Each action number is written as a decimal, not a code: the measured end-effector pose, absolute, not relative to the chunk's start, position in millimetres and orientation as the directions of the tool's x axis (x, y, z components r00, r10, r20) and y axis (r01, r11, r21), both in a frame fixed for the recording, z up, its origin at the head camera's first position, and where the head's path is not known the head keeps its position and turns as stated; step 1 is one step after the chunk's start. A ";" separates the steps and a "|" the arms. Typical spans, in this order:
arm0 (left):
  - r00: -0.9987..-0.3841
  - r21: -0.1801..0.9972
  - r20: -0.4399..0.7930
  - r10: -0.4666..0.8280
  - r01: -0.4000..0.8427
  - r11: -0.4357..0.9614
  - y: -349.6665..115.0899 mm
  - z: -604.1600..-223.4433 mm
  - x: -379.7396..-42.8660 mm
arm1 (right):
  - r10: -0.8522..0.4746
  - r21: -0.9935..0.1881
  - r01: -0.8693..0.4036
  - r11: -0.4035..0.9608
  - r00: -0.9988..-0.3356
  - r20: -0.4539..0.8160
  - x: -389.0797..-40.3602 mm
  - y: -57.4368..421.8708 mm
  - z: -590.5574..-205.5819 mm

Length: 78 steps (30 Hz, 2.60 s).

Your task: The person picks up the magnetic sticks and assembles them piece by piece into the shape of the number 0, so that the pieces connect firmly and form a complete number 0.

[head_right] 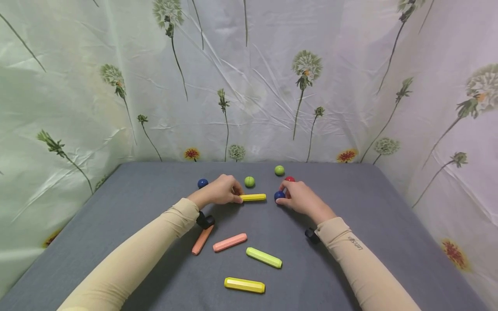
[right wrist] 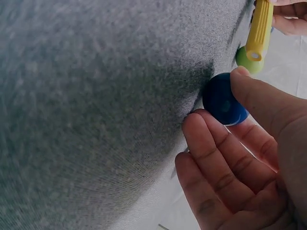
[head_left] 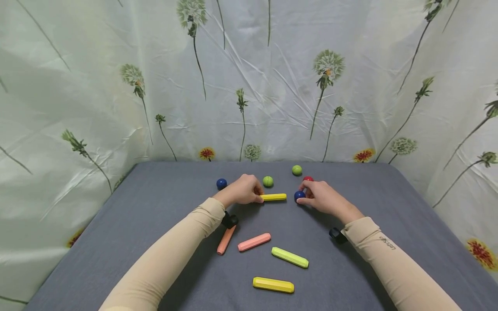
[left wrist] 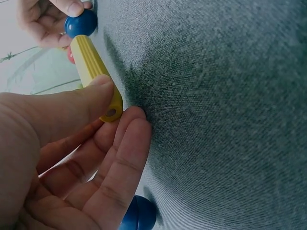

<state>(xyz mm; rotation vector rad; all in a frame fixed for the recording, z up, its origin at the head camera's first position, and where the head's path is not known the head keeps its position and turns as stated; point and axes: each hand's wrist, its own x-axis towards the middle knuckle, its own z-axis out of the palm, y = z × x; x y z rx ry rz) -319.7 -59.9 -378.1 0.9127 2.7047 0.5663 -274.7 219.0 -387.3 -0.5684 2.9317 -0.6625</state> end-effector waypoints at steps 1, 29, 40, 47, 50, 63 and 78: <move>-0.779 0.428 -0.092 0.621 0.532 0.731 -59.5 -378.1 -320.2 | -0.376 -0.426 -0.341 0.838 -0.926 0.001 -274.8 218.4 -387.4; -0.785 0.408 -0.084 0.613 0.534 0.740 -50.1 -378.9 -321.8 | -0.377 -0.430 -0.328 0.841 -0.926 -0.032 -280.0 205.9 -386.2; -0.790 0.427 -0.077 0.609 0.526 0.736 -51.4 -384.4 -323.5 | -0.393 -0.400 -0.339 0.851 -0.918 -0.057 -283.0 205.6 -383.5; -0.792 0.434 -0.067 0.607 0.525 0.732 -50.7 -384.3 -321.7 | -0.467 -0.366 -0.417 0.832 -0.882 -0.057 -287.1 208.2 -380.7; -0.793 0.441 -0.054 0.607 0.526 0.727 -51.2 -384.9 -321.8 | -0.475 -0.355 -0.428 0.831 -0.879 -0.052 -287.5 208.2 -380.8; -0.792 0.452 -0.048 0.608 0.526 0.720 -56.7 -382.5 -320.8 | -0.461 -0.353 -0.417 0.838 -0.886 -0.047 -286.0 209.7 -380.0; -0.857 0.479 0.040 0.513 0.467 0.743 -93.4 -355.8 -329.0 | -0.450 -0.354 -0.408 0.842 -0.892 -0.041 -284.6 206.9 -383.2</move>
